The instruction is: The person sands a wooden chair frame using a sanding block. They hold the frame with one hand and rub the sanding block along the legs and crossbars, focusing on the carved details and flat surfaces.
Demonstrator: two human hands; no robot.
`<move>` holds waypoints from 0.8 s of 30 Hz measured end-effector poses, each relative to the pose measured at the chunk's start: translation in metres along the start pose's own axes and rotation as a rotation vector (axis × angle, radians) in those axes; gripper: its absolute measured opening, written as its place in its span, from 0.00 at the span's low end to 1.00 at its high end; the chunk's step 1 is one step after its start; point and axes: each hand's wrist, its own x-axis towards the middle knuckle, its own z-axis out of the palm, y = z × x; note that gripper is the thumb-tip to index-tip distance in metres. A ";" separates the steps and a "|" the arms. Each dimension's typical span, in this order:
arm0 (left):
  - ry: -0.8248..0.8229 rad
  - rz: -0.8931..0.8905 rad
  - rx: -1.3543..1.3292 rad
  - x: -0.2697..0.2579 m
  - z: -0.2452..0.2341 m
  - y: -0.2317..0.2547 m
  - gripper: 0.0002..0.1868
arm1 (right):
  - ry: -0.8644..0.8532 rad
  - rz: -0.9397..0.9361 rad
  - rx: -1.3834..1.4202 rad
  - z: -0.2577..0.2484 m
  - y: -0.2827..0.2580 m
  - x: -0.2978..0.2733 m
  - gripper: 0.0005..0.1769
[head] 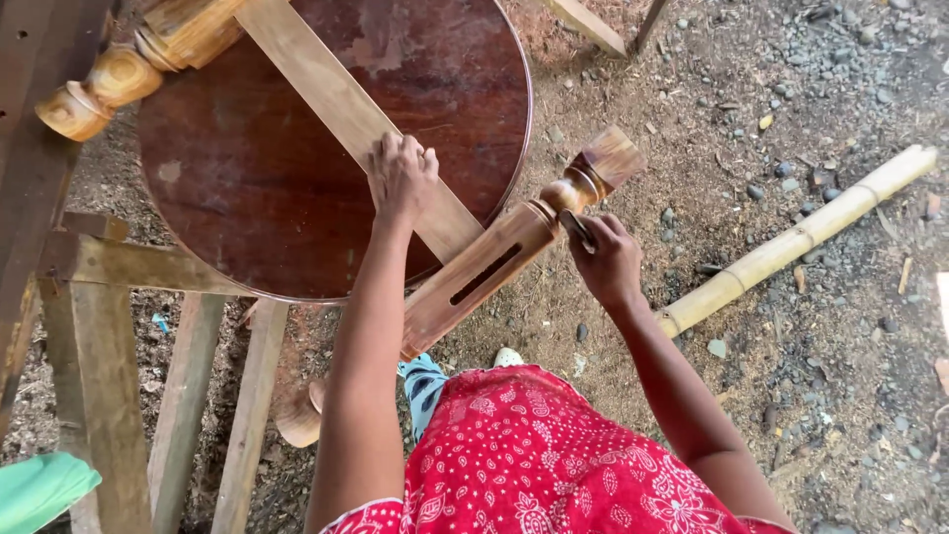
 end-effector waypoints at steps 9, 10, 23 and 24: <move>0.327 0.122 -0.090 0.003 0.009 -0.007 0.11 | 0.060 -0.056 0.091 0.015 -0.002 0.010 0.07; 0.330 0.116 -0.085 0.003 0.008 -0.009 0.11 | 0.056 -0.060 0.097 0.014 -0.005 0.016 0.07; 0.298 0.087 -0.035 0.005 0.017 -0.012 0.13 | 0.033 -0.145 -0.101 0.030 -0.021 0.017 0.12; 0.310 0.093 -0.020 0.007 0.017 -0.012 0.13 | 0.079 -0.268 -0.168 0.028 -0.027 0.017 0.17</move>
